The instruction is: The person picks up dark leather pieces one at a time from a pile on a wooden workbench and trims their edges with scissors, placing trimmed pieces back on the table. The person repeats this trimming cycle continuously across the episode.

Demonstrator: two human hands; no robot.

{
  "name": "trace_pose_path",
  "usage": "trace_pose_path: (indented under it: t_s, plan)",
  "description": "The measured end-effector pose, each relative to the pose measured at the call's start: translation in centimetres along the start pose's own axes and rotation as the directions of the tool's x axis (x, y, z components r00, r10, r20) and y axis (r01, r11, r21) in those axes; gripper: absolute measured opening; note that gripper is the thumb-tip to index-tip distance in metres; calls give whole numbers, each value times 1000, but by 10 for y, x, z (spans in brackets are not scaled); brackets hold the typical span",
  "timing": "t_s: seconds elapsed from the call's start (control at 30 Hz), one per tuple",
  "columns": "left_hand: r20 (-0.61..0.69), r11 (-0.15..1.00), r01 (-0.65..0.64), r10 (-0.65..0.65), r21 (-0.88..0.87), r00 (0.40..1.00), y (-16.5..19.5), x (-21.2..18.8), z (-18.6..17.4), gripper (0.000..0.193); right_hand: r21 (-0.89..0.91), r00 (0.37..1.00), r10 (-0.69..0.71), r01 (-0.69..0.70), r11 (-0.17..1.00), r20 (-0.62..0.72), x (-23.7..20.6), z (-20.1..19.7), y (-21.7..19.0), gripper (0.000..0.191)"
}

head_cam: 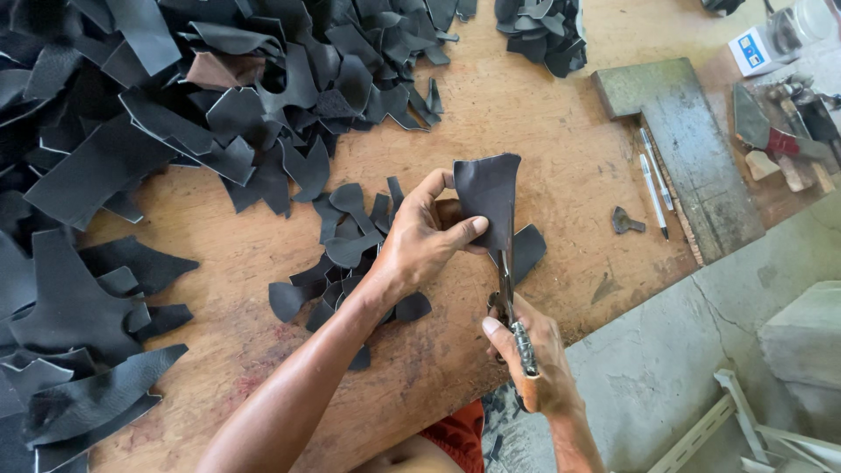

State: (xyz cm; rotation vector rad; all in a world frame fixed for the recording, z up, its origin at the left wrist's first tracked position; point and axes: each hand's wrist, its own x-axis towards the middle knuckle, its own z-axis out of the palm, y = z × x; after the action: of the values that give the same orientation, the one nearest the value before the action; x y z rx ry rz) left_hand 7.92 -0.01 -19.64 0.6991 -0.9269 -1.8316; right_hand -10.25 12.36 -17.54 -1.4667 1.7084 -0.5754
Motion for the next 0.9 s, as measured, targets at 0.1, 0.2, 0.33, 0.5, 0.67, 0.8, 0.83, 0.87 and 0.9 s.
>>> trace_pose_path:
  t_s: [0.1,0.2,0.33,0.5,0.67,0.8,0.83,0.87,0.9]
  plan:
    - [1,1000,9,-9,13,1000,-2,1,-1,35,33,999,45,-44,998,-26,3,2,6,31]
    - [30,999,-16,17,-33,999,-5,3,-3,37,32,999,-3,4,999,-34,0,5,10,31]
    - [28,999,-14,15,-39,1000,-10,5,-6,39,75,999,-22,24,997,-24,1,5,12,27]
    - [13,999,27,-26,-32,1000,-13,7,-7,40,113,999,-30,33,993,-25,2,5,14,23]
    - [18,1000,15,-14,-20,1000,-16,7,-7,40,155,999,-43,47,987,-26,-1,8,21,24]
    - [31,999,2,-1,-38,1000,-16,4,-7,39,216,998,-62,66,974,-23,-3,9,30,20]
    - [34,999,-1,2,-38,999,-16,4,-7,39,225,998,-59,63,972,-24,-3,10,32,21]
    - [35,1000,6,-5,-27,999,-15,4,-7,39,233,998,-56,60,971,-24,-3,11,33,21]
    - [35,1000,14,-13,-18,999,-15,4,-7,39,242,998,-52,56,969,-23,-3,11,35,22]
